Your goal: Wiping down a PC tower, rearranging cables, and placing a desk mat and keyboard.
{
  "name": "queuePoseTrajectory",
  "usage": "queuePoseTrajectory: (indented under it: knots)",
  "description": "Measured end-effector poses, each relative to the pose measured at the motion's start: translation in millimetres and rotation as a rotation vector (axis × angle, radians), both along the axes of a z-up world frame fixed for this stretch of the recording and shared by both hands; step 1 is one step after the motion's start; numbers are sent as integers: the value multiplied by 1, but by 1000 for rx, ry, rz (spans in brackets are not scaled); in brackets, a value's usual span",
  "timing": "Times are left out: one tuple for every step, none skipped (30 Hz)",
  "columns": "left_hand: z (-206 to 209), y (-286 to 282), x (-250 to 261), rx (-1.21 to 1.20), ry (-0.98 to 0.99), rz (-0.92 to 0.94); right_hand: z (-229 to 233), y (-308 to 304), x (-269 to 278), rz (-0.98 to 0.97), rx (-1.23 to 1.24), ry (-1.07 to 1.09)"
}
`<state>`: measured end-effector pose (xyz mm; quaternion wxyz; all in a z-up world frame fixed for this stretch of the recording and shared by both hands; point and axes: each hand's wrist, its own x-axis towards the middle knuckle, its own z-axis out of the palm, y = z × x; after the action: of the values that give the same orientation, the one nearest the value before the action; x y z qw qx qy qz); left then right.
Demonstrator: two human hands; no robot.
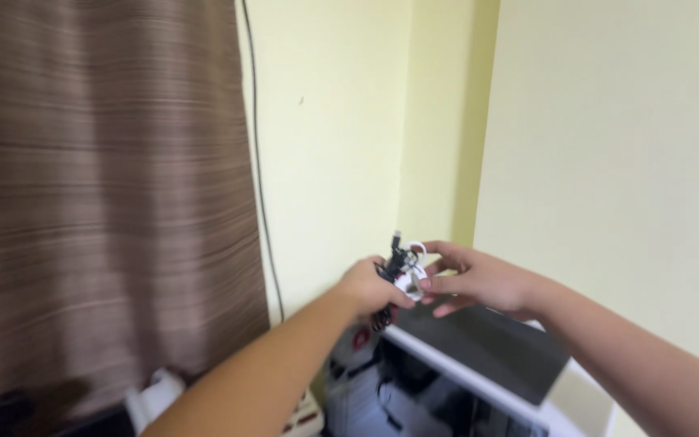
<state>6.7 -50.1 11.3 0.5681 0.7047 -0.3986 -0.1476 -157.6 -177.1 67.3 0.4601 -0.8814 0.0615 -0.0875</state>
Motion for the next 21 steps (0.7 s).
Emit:
queuePoseTrajectory:
  knots:
    - [4,-11,-3,59,49,9,-2,-14,7,-5,62,8]
    - [-1,-28,3,59,42,11,0,-15,8,-3,63,1]
    - [-5,-44,8,104,2,0,1,-15,9,-59,63,11]
    - [-11,-59,11,155,-29,-13,2,-14,7,-115,69,30]
    - [-9,-70,18,161,-28,-12,-1,-30,14,-114,75,31]
    - [-12,-78,24,219,-64,-28,-8,-44,20,-133,84,28]
    - [-17,-87,29,276,-100,-46,-16,-57,26,-151,92,26]
    - [-19,-91,39,283,-94,-40,-22,-68,34,-144,98,32]
    - [-21,-95,48,309,-127,-38,-27,-78,40,-146,73,64]
    - [-21,-95,57,333,-160,-40,-30,-85,47,-151,44,96]
    - [-17,-89,53,335,-155,-37,-29,-86,47,-147,46,101]
    - [-12,-83,50,418,-164,-75,-29,-88,49,-198,24,143]
    - [-7,-77,47,501,-173,-114,-29,-90,51,-249,1,184]
    - [-4,-75,46,503,-171,-114,-29,-86,49,-248,2,187]
    - [-1,-73,45,525,-188,-104,-29,-81,47,-291,-82,187]
    - [2,-72,45,546,-208,-93,-28,-78,46,-334,-168,185]
    - [-5,-78,58,546,-208,-92,-30,-78,44,-333,-168,185]
    - [-10,-83,73,530,-133,-105,-30,-78,44,-354,-209,208]
    - [-15,-88,88,513,-58,-118,-30,-77,43,-375,-249,230]
    - [-10,-82,81,513,-60,-116,-32,-82,44,-374,-249,227]
    - [-5,-76,74,542,-84,-56,-34,-86,45,-378,-256,214]
